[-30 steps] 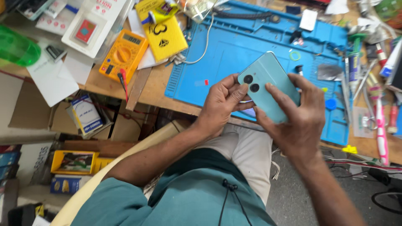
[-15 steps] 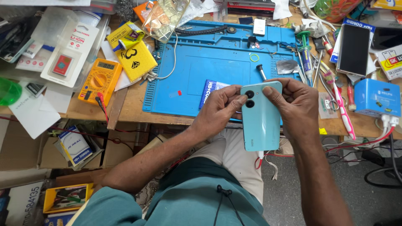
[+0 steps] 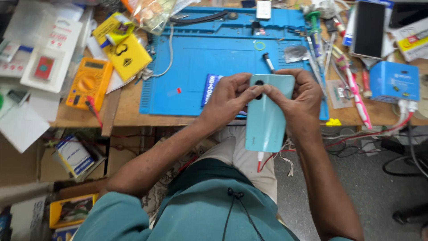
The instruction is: The person applies adhesive to the internal frame of a disassembled smartphone, then attaches the back cover. They connect a charging cable to verify the device powers on, then secure the back cover by wrapping multiple rubber bands around the phone.
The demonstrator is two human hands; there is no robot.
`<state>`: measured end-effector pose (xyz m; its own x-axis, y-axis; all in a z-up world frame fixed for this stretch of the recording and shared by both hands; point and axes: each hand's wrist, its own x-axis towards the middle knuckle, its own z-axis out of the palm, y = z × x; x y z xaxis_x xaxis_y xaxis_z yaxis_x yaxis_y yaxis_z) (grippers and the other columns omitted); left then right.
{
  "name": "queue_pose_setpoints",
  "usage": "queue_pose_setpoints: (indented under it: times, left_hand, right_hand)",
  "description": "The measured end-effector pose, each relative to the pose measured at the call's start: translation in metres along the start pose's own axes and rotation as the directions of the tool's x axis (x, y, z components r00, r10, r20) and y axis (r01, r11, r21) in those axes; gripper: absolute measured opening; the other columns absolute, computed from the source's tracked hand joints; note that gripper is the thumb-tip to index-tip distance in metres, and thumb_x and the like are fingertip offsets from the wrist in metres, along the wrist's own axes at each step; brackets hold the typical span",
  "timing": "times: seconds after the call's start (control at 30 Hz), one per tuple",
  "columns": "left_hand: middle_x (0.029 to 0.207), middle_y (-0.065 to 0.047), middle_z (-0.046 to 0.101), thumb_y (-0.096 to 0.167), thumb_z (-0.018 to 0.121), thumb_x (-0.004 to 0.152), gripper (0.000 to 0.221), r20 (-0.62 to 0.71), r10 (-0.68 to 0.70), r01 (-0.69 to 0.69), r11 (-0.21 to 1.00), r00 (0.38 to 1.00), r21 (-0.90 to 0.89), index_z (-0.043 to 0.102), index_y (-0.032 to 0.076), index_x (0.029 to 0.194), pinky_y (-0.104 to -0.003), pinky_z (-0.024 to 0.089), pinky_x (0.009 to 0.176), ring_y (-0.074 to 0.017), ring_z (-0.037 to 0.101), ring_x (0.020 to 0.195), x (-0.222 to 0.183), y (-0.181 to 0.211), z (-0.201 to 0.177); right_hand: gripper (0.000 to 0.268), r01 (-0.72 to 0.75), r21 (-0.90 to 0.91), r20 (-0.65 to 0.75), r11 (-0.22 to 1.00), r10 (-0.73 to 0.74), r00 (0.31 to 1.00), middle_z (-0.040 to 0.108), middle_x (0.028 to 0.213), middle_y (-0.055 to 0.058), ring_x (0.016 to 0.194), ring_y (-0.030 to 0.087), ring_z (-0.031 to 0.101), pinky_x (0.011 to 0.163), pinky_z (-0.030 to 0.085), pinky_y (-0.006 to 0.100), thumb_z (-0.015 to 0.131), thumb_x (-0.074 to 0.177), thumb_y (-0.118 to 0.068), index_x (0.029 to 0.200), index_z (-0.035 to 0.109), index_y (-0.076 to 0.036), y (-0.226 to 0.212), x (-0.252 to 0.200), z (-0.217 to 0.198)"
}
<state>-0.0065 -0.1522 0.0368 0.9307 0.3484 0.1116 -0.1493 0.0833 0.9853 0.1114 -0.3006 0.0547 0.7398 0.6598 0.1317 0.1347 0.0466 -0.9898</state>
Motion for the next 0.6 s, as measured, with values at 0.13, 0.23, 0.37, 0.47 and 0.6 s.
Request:
queue_pose_setpoints:
  times: [0.13, 0.23, 0.37, 0.47, 0.6]
  left_hand:
    - [0.096, -0.004, 0.076, 0.021, 0.064, 0.101, 0.033, -0.012, -0.033, 0.033, 0.999, 0.999, -0.015, 0.066, -0.003, 0.124, -0.025, 0.064, 0.068, -0.0072, 0.072, 0.083, 0.007, 0.005, -0.001]
    - [0.097, -0.005, 0.077, 0.02, 0.065, 0.102, 0.034, 0.011, -0.021, 0.022, 0.998, 1.0, -0.062, 0.068, -0.004, 0.125, -0.025, 0.063, 0.068, -0.0074, 0.072, 0.083, 0.011, 0.004, -0.001]
    - [0.097, -0.004, 0.078, 0.022, 0.065, 0.103, 0.032, 0.054, 0.045, -0.044, 0.999, 0.998, -0.008, 0.067, -0.001, 0.125, -0.024, 0.062, 0.066, -0.0078, 0.073, 0.081, 0.022, -0.004, -0.005]
    - [0.095, -0.004, 0.078, 0.024, 0.064, 0.105, 0.028, 0.07, 0.107, -0.11, 0.994, 0.992, 0.031, 0.07, 0.001, 0.121, -0.024, 0.061, 0.065, -0.0082, 0.073, 0.08, 0.026, -0.005, -0.012]
    - [0.096, -0.003, 0.076, 0.026, 0.064, 0.104, 0.027, -0.009, 0.107, -0.108, 0.994, 0.994, -0.01, 0.067, 0.002, 0.114, -0.024, 0.064, 0.064, -0.008, 0.074, 0.08, 0.034, 0.005, -0.024]
  right_hand:
    - [0.022, -0.032, 0.288, 0.024, 0.957, 0.027, 0.999, 0.073, 0.097, 0.008, 0.081, 0.01, 0.071, 0.075, 0.059, 0.026, 0.073, 0.098, -0.014, 0.111, 0.067, 0.003, 0.009, 0.005, -0.013]
    - [0.023, -0.015, 0.205, 0.025, 0.979, 0.01, 1.0, 0.073, 0.093, 0.008, 0.078, 0.011, 0.069, 0.074, 0.058, 0.026, 0.072, 0.103, -0.017, 0.106, 0.07, 0.005, 0.012, 0.009, -0.029]
    - [0.026, 0.028, -0.059, -0.015, 0.998, -0.028, 0.999, 0.069, 0.086, 0.008, 0.074, 0.008, 0.061, 0.073, 0.05, 0.025, 0.072, 0.111, -0.014, 0.102, 0.072, 0.01, 0.012, 0.007, -0.034]
    - [0.018, -0.045, 0.16, 0.082, 0.986, 0.032, 0.996, 0.076, 0.098, 0.006, 0.083, 0.009, 0.072, 0.078, 0.062, 0.025, 0.069, 0.102, -0.013, 0.113, 0.071, 0.002, 0.007, 0.004, -0.035]
    - [0.02, -0.15, -0.042, 0.217, 0.988, 0.156, 0.964, 0.076, 0.092, 0.008, 0.078, 0.009, 0.07, 0.07, 0.056, 0.024, 0.075, 0.092, -0.005, 0.109, 0.071, 0.004, 0.005, -0.014, -0.038]
